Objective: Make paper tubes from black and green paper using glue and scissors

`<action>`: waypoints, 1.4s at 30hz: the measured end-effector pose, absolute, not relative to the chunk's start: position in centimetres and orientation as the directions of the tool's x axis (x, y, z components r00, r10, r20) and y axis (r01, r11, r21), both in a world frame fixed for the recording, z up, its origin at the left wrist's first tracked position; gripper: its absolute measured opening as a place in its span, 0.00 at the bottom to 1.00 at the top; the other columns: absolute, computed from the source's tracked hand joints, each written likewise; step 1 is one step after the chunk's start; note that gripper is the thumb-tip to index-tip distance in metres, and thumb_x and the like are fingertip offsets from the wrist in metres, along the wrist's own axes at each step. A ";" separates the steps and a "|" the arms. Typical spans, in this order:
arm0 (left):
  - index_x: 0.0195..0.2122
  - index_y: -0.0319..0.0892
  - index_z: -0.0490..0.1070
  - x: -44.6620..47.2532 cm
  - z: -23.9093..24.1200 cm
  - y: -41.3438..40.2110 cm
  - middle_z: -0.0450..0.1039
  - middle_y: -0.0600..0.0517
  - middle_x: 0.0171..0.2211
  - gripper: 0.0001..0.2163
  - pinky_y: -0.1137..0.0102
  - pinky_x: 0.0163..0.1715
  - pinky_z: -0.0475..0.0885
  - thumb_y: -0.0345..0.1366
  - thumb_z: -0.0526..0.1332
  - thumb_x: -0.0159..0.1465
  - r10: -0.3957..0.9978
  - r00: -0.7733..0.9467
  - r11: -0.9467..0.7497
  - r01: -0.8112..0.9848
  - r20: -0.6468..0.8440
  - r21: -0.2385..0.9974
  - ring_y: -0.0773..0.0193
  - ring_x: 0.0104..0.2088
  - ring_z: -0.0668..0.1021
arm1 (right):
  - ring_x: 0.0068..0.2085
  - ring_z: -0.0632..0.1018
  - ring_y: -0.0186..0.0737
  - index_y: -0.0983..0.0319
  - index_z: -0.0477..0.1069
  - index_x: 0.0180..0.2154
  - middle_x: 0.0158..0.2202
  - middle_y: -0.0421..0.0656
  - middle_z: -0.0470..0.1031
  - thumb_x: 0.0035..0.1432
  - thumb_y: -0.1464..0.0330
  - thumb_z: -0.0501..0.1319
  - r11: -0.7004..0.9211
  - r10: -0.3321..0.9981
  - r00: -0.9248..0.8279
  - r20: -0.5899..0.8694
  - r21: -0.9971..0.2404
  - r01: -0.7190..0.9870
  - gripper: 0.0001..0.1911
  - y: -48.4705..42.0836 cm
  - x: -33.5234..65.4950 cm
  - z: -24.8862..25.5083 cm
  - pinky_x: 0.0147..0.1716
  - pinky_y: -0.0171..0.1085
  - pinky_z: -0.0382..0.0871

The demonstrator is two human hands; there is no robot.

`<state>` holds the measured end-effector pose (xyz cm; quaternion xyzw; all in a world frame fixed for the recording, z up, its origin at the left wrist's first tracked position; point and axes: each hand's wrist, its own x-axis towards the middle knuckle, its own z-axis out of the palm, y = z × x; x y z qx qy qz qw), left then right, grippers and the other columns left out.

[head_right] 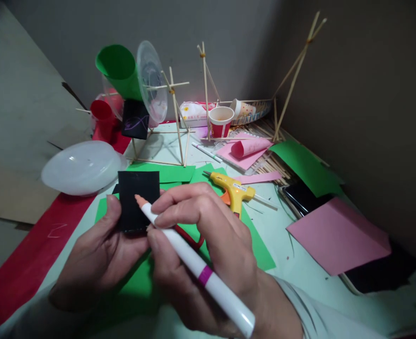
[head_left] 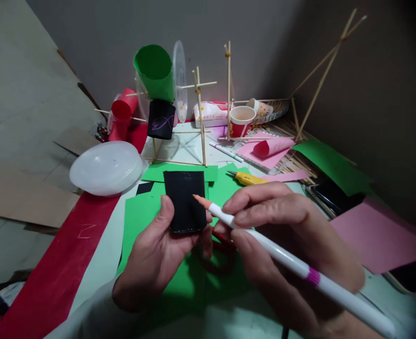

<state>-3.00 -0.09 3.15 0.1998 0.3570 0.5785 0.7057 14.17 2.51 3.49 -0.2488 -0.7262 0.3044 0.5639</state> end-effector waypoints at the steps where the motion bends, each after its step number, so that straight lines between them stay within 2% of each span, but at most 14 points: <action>1: 0.40 0.40 0.82 -3.0 3.1 -0.1 0.79 0.45 0.31 0.17 0.66 0.28 0.80 0.47 0.60 0.72 0.956 0.071 0.256 -0.672 -0.283 0.695 0.55 0.32 0.82 | 0.44 0.82 0.43 0.55 0.72 0.42 0.41 0.41 0.79 0.59 0.78 0.65 0.683 0.713 -0.234 0.660 -0.730 0.020 0.13 2.4 14.1 3.5 0.38 0.41 0.83; 7: 0.39 0.41 0.80 -2.8 2.9 -0.1 0.79 0.45 0.33 0.14 0.62 0.34 0.82 0.46 0.62 0.70 0.949 0.055 0.264 -0.679 -0.312 0.685 0.52 0.37 0.83 | 0.41 0.82 0.42 0.55 0.72 0.41 0.41 0.41 0.79 0.60 0.76 0.67 0.662 0.730 -0.251 0.636 -0.749 0.026 0.11 2.3 14.2 3.5 0.35 0.40 0.82; 14: 0.42 0.40 0.81 -2.8 2.9 0.0 0.79 0.45 0.32 0.16 0.67 0.30 0.80 0.47 0.60 0.72 0.955 0.075 0.260 -0.670 -0.286 0.695 0.55 0.35 0.83 | 0.39 0.83 0.43 0.53 0.71 0.42 0.39 0.41 0.80 0.62 0.74 0.66 0.682 0.716 -0.263 0.646 -0.728 0.069 0.11 2.6 14.2 3.3 0.31 0.40 0.81; 23: 0.43 0.40 0.83 -3.0 2.9 -0.3 0.80 0.46 0.31 0.15 0.68 0.28 0.79 0.48 0.66 0.68 0.960 0.118 0.268 -0.656 -0.254 0.705 0.57 0.32 0.82 | 0.38 0.82 0.44 0.53 0.72 0.42 0.40 0.42 0.80 0.61 0.74 0.65 0.731 0.674 -0.223 0.705 -0.679 0.062 0.11 3.3 13.9 2.7 0.32 0.42 0.80; 29: 0.42 0.38 0.82 -3.0 2.6 0.0 0.80 0.46 0.32 0.17 0.65 0.35 0.81 0.49 0.69 0.64 0.962 0.059 0.238 -0.663 -0.268 0.710 0.54 0.36 0.82 | 0.36 0.83 0.45 0.55 0.74 0.41 0.40 0.44 0.80 0.60 0.75 0.66 0.690 0.709 -0.237 0.665 -0.723 0.037 0.10 3.0 14.1 3.4 0.28 0.42 0.80; 33: 0.42 0.38 0.79 -3.0 2.5 -0.1 0.79 0.46 0.34 0.16 0.61 0.41 0.80 0.48 0.68 0.65 0.961 0.026 0.222 -0.663 -0.275 0.715 0.53 0.39 0.82 | 0.37 0.83 0.45 0.55 0.74 0.42 0.38 0.44 0.80 0.61 0.75 0.66 0.695 0.699 -0.262 0.665 -0.719 0.029 0.10 2.9 14.3 3.4 0.28 0.41 0.80; 42: 0.44 0.40 0.79 -2.9 2.4 -0.2 0.80 0.46 0.37 0.17 0.60 0.43 0.81 0.48 0.72 0.62 0.963 0.010 0.204 -0.677 -0.268 0.707 0.53 0.39 0.82 | 0.40 0.82 0.44 0.56 0.72 0.42 0.38 0.43 0.79 0.61 0.77 0.65 0.741 0.654 -0.283 0.702 -0.669 0.055 0.11 3.3 14.3 3.5 0.34 0.42 0.80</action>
